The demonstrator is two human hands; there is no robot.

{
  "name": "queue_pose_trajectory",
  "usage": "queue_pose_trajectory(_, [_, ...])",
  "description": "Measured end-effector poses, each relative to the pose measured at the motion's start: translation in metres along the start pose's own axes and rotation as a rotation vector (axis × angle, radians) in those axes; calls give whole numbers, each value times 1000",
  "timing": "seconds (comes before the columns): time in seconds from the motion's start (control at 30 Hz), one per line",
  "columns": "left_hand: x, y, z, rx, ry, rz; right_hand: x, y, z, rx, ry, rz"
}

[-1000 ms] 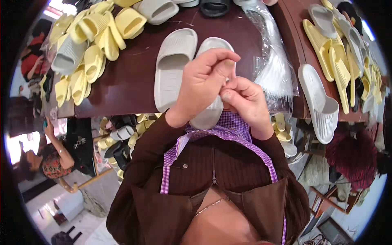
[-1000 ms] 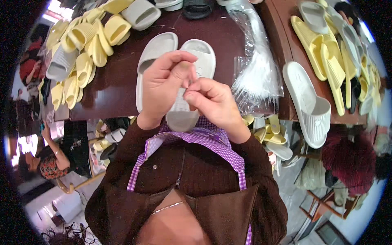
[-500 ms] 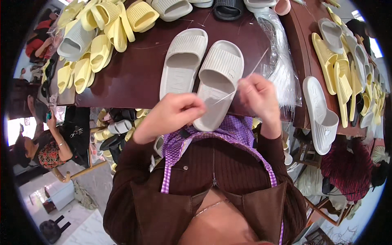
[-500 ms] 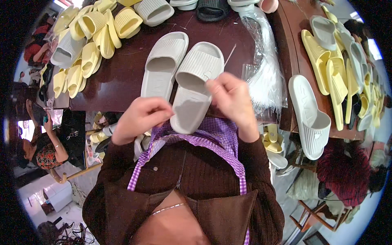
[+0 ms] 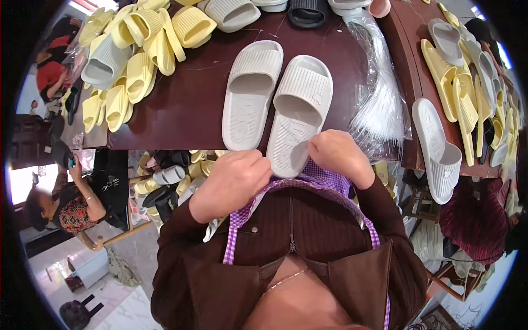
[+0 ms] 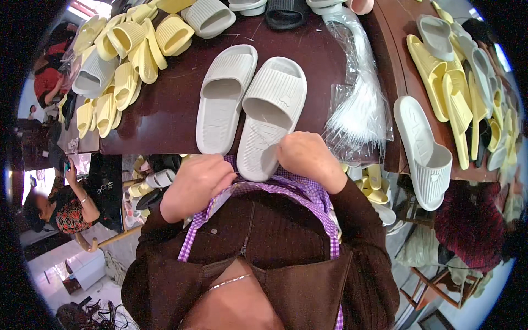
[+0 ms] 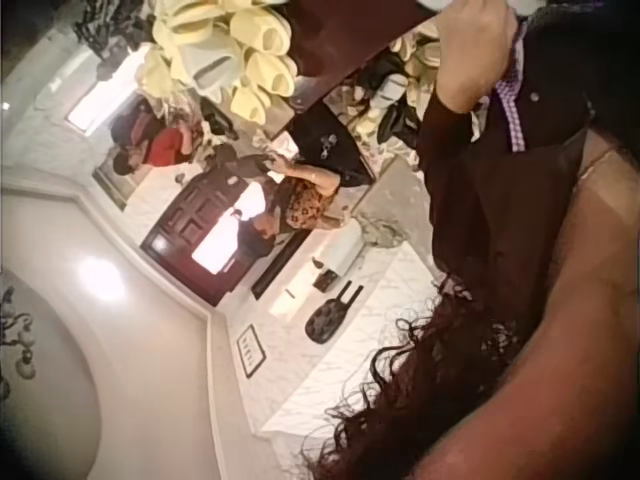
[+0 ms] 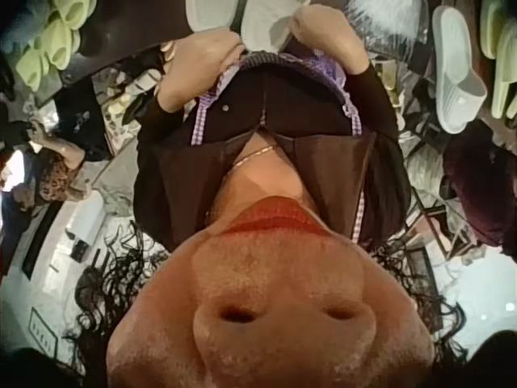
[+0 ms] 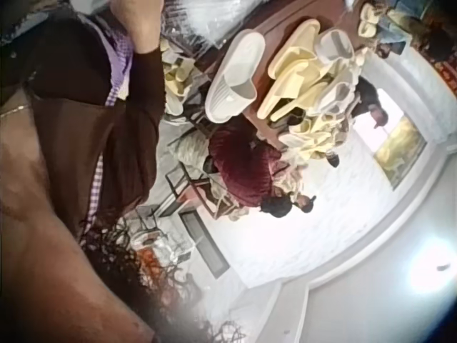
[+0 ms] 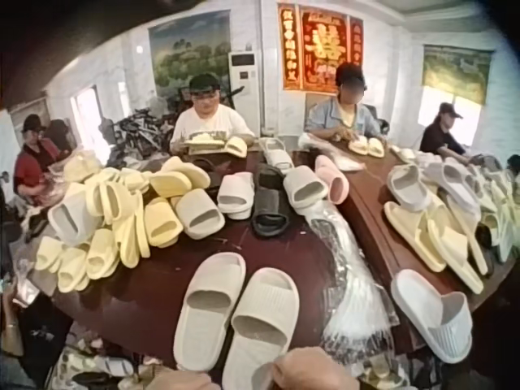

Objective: The person pairs slippers together and fastens each pair using plastic tags by hand before tossing them aside.

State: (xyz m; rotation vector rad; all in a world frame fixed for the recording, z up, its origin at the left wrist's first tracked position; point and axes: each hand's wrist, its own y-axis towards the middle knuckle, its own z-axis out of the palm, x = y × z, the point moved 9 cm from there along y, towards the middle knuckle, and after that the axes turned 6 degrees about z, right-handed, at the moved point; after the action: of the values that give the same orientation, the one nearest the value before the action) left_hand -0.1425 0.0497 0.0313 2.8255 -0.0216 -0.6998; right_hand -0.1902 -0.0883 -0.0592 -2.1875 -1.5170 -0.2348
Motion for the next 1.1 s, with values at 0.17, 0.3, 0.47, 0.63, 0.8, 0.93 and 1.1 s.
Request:
queue_pose_trajectory(0.17, [-16,4,6,37,93,81,7,-2,2,111,-45,-42])
queue_pose_trajectory(0.3, [-32,7,0,102,180,133,-2,-2,4,93,60,-94])
queue_pose_trajectory(0.47, [-34,23,4,80,263,164,-20,15,-6,202,246,97])
queue_pose_trajectory(0.63, [5,39,25,-67,408,37,-33,22,-41,-42,360,163])
queue_pose_trajectory(0.8, [29,50,43,-161,470,-37,-47,24,-78,-389,417,132])
queue_pose_trajectory(0.93, [29,62,48,-200,479,-51,-54,44,-112,-725,250,19])
queue_pose_trajectory(1.1, [34,71,59,-219,518,-18,-58,106,-110,-537,74,213])
